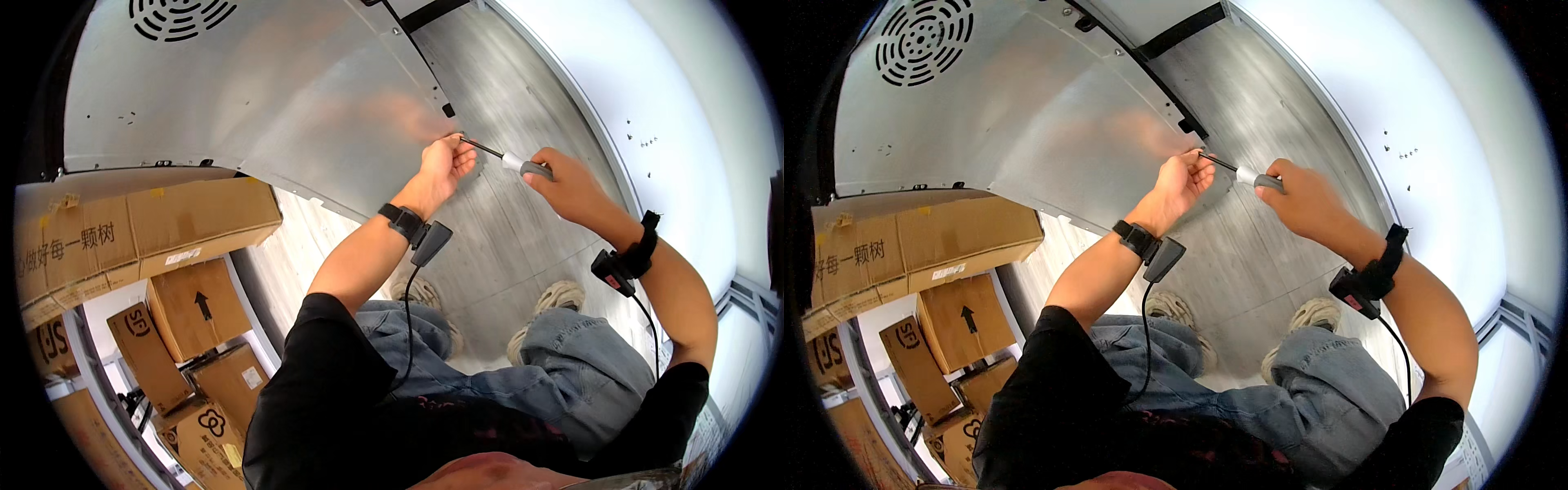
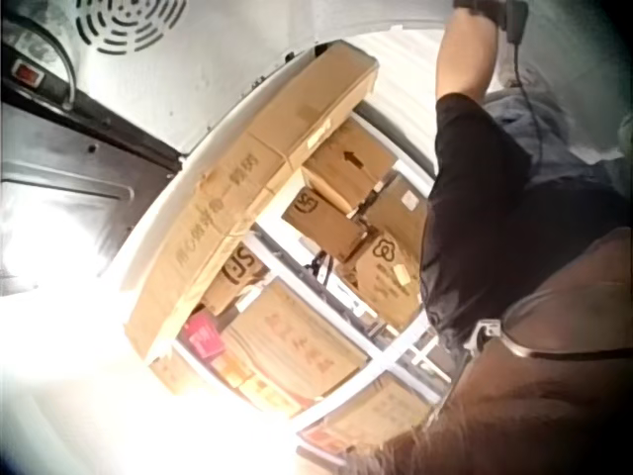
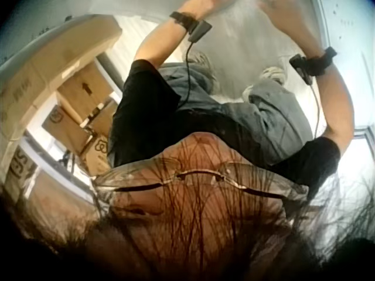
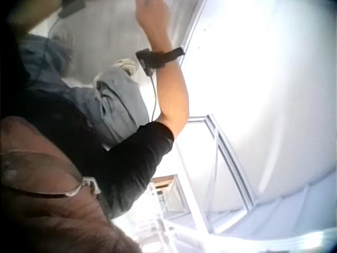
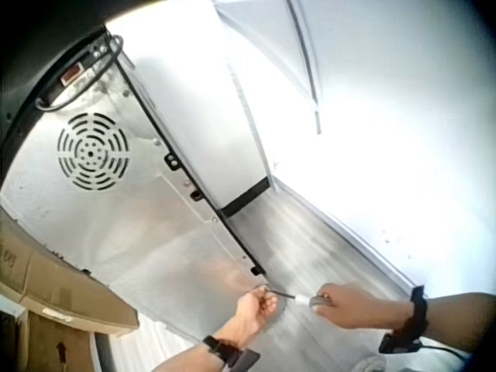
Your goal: The person uses a manual screwdriver to fasten screws into a white metal cabinet or shelf unit. They repeatedly position the screwdriver, turn it to drive screws, and move to adjacent screw holes along the top edge of the unit.
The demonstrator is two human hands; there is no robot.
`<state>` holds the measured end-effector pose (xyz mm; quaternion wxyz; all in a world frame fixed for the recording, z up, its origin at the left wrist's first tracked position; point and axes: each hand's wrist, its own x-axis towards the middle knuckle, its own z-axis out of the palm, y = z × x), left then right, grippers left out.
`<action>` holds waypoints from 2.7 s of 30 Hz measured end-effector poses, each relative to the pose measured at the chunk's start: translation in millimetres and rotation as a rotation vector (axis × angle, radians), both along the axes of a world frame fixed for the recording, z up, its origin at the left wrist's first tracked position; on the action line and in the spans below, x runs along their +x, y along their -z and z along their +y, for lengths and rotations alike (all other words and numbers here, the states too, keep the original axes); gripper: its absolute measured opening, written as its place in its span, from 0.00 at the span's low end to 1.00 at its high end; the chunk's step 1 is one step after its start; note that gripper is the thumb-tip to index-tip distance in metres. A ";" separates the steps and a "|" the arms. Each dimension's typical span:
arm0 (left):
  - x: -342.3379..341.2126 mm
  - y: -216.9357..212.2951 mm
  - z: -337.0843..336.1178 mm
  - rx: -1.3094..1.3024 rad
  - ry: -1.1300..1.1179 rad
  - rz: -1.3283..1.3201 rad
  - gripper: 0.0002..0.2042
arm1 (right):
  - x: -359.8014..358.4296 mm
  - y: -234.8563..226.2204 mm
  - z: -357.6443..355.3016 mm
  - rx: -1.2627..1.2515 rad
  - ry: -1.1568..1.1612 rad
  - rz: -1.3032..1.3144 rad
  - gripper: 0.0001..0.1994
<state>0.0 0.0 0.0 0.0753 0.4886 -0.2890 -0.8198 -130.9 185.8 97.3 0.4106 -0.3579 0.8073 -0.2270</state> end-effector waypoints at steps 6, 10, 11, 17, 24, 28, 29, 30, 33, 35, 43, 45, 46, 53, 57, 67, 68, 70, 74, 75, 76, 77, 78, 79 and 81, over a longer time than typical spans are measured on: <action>-5.7 9.1 -22.2 -0.041 -0.005 0.014 0.06 | 23.5 48.6 -5.4 -0.122 0.201 -0.135 0.15; -9.2 20.3 -32.5 -0.060 0.006 0.040 0.07 | 36.7 64.2 -7.3 -0.212 0.388 -0.278 0.16; -9.7 22.2 -35.8 -0.066 0.011 0.041 0.07 | 41.7 65.7 -10.2 -0.216 0.450 -0.324 0.16; -13.4 39.7 -51.5 -0.149 0.007 0.014 0.06 | 75.7 93.5 -22.9 -0.259 0.683 -0.534 0.18; -19.1 52.5 -74.3 -0.205 0.054 0.012 0.07 | 98.3 113.1 -46.4 -0.324 0.818 -0.650 0.16; -25.1 56.4 -77.4 -0.239 0.008 -0.020 0.06 | 103.7 125.0 -56.8 -0.367 0.837 -0.606 0.17; -27.3 57.0 -77.1 -0.249 0.002 -0.030 0.06 | 104.5 127.8 -58.2 -0.373 0.858 -0.615 0.17; -28.7 57.8 -77.0 -0.259 -0.005 -0.040 0.06 | 105.2 130.0 -59.3 -0.379 0.878 -0.623 0.17; -31.8 60.4 -76.5 -0.284 -0.010 -0.061 0.06 | 106.9 134.8 -60.8 -0.424 0.888 -0.629 0.17; -32.2 62.4 -75.4 -0.307 -0.006 -0.070 0.06 | 108.8 139.7 -60.1 -0.434 0.887 -0.638 0.18; -33.6 63.7 -72.4 -0.347 0.017 -0.108 0.07 | 114.7 151.0 -61.5 -0.513 0.914 -0.627 0.18; -33.7 64.5 -73.4 -0.343 0.023 -0.105 0.08 | 115.3 152.7 -62.4 -0.520 0.919 -0.621 0.18; -33.6 64.7 -73.7 -0.341 0.026 -0.103 0.08 | 115.6 153.1 -62.4 -0.513 0.917 -0.616 0.18; -34.0 61.7 -73.4 -0.309 0.023 -0.111 0.08 | 116.0 152.5 -64.0 -0.501 0.908 -0.543 0.17; -33.0 61.8 -73.9 -0.291 0.040 -0.084 0.08 | 118.0 147.8 -66.2 -0.523 0.931 -0.471 0.15; -33.1 61.3 -74.4 -0.262 0.005 -0.083 0.08 | 115.9 151.1 -67.1 -0.527 0.893 -0.323 0.16; -33.4 62.5 -75.0 -0.248 0.010 -0.071 0.08 | 116.7 155.6 -66.7 -0.518 0.876 -0.205 0.16; -31.9 66.9 -79.2 -0.223 0.014 -0.049 0.07 | 116.1 151.9 -67.7 -0.499 0.832 -0.026 0.16; -31.8 70.4 -81.3 -0.216 -0.010 -0.055 0.06 | 117.9 140.6 -68.2 -0.484 0.828 0.123 0.18; -32.3 69.5 -81.3 -0.218 -0.006 -0.053 0.05 | 118.6 139.6 -68.0 -0.487 0.849 0.134 0.19; -32.8 68.7 -81.0 -0.219 -0.003 -0.050 0.05 | 120.4 143.4 -67.0 -0.536 0.873 0.108 0.20; -33.7 67.9 -80.5 -0.222 -0.001 -0.049 0.05 | 123.9 151.1 -65.4 -0.585 0.896 0.082 0.21; -33.4 68.6 -80.7 -0.223 -0.002 -0.050 0.05 | 125.6 154.2 -65.2 -0.630 0.917 0.052 0.22; -32.9 69.3 -80.8 -0.223 -0.004 -0.052 0.04 | 126.9 156.1 -64.0 -0.600 0.922 0.023 0.21; -32.0 69.8 -82.5 -0.221 0.014 -0.042 0.04 | 129.0 156.2 -62.2 -0.545 0.932 -0.034 0.21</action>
